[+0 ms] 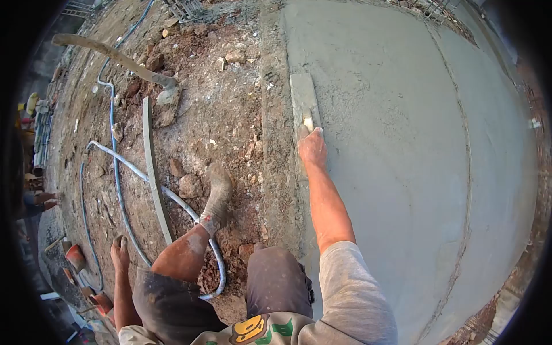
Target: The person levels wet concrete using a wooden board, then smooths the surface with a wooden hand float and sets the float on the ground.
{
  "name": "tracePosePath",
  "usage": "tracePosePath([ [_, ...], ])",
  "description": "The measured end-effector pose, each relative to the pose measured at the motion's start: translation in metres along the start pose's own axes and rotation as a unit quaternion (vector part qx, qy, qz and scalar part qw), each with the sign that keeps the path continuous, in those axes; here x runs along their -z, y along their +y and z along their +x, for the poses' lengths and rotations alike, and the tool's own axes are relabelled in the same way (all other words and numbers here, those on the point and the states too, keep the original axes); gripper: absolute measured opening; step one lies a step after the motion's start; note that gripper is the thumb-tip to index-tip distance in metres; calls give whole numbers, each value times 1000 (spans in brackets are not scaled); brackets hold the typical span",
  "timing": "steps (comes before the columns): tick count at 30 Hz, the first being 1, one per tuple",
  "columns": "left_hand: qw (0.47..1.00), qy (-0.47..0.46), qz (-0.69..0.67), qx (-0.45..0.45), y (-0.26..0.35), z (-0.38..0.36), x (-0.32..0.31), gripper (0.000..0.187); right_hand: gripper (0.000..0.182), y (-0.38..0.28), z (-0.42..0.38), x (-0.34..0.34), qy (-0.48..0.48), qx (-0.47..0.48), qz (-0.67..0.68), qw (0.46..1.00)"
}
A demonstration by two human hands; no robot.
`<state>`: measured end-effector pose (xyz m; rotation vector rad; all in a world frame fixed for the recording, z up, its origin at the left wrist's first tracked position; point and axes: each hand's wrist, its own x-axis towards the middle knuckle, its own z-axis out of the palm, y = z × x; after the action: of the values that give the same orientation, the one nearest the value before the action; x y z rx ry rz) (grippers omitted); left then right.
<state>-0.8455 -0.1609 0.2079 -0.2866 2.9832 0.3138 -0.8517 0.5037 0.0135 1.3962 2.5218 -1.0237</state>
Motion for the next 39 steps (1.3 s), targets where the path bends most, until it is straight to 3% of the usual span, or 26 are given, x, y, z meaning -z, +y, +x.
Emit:
tracePosePath([
  [4,992,-120,-29,38,10,-7,-112,42,57,-5,31,-4,31,21,2,999],
  [7,987,-132,-88,-4,114,18,-166,40,62,-30,59,9,30,-1,11,999],
  [9,966,-171,-60,-185,177,42,-164,38,62,-38,90,4,17,1,-8,1000],
  [11,935,-165,-17,-312,206,78,-153,37,63,-51,117,-5,36,11,-23,999],
  [14,965,-196,-122,-128,212,105,-168,36,67,-76,134,4,-31,28,-14,999],
  [18,943,-212,-40,-253,201,85,-184,34,65,-55,90,-5,7,-9,-42,999],
  [21,925,-290,-35,-242,198,69,-188,34,65,-65,96,0,14,-20,-39,999],
  [26,928,-260,-41,-264,190,78,-198,33,59,-55,95,2,-11,-19,-23,999],
  [34,921,-314,-38,-229,189,73,-213,35,53,-45,95,30,-8,-48,-59,997],
  [39,919,-305,-57,-241,185,69,-212,35,45,67,83,74,83,-133,-117,981],
])
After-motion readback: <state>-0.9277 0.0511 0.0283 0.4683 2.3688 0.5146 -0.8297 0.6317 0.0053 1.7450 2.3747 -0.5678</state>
